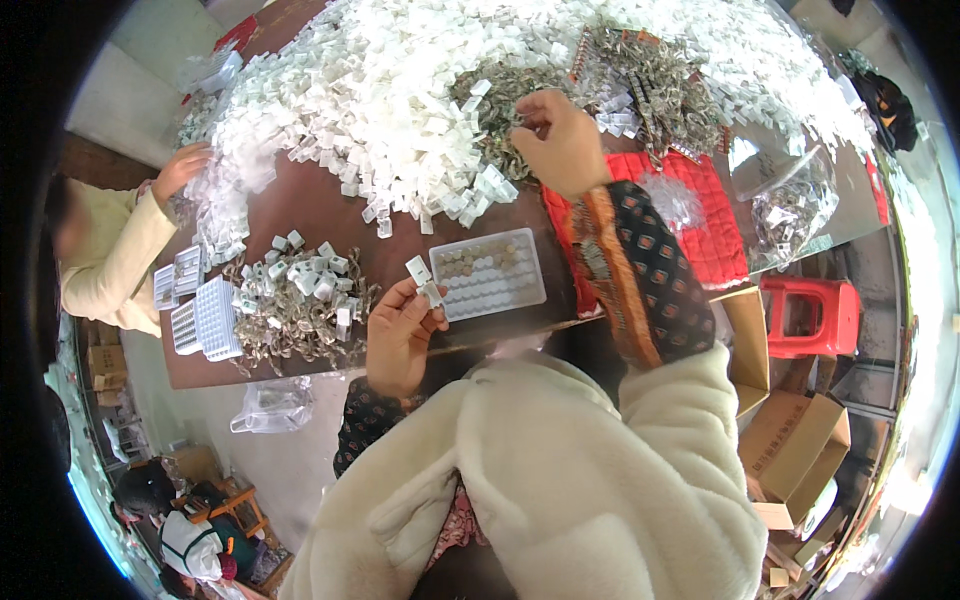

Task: The person repeatedly picks small white plastic housings and metal components from a table, inserts the metal parts into the housings, and places the assembled units into a white tray. The person works at a table with many similar components and trays, while another person works across the table.

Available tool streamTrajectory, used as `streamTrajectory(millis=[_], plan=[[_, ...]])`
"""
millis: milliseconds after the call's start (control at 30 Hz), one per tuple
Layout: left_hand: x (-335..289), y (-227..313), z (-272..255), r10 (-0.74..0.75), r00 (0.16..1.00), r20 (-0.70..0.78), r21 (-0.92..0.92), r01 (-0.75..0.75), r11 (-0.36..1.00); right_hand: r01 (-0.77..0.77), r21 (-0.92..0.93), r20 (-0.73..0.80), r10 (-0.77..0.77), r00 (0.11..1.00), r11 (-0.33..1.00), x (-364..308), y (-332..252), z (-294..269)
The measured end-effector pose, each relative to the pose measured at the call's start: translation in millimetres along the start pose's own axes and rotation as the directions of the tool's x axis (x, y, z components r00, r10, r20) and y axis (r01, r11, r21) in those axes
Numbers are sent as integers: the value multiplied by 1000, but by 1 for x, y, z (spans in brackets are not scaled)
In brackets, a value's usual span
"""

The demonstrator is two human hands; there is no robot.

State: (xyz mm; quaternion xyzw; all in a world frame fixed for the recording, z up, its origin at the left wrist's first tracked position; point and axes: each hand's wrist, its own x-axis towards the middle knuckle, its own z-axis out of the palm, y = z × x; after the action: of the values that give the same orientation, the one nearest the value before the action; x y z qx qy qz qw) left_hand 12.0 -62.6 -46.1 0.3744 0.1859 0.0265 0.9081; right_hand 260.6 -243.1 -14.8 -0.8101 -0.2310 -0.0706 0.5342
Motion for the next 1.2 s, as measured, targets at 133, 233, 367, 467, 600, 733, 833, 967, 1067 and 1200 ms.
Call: streamTrajectory(millis=[133, 233, 367, 467, 600, 733, 833, 967, 1067, 1200], plan=[[3, -8, 1, -29, 997, 71, -3, 29, 1000, -153, 111, 166, 134, 977, 982, -47, -11, -47], [5, -12, 2, -37, 997, 74, 20, 36, 999, -271, -91, 227, 285, 931, 958, -87, -9, -60], [5, -14, 3, -43, 994, 104, 4, 43, 999, -100, -381, 125, 159, 979, 919, -114, -1, -63], [4, -15, 4, -45, 994, 96, 10, 45, 999, 131, -435, 42, -125, 991, 891, -113, 4, -56], [3, -14, 5, -41, 995, 94, 13, 40, 999, 155, -530, 87, -128, 988, 833, -105, 11, -33], [2, -12, 3, -36, 994, 105, 5, 36, 999, 98, -580, 125, -31, 992, 809, -102, 16, -19], [3, -12, 0, -35, 995, 96, 13, 34, 999, 35, -444, 95, 8, 995, 895, -100, 17, -22], [3, -14, 0, -48, 993, 111, 12, 47, 999, -264, 255, -10, 276, 961, 930, -91, 8, -34], [2, -12, 4, -3, 986, 170, 88, -12, 996, -333, 572, 30, 386, 922, 750, -83, -6, -46], [-1, -5, 19, 257, 923, 287, 240, -329, 913, -206, 336, 71, 193, 979, 919, -95, -39, -46]])
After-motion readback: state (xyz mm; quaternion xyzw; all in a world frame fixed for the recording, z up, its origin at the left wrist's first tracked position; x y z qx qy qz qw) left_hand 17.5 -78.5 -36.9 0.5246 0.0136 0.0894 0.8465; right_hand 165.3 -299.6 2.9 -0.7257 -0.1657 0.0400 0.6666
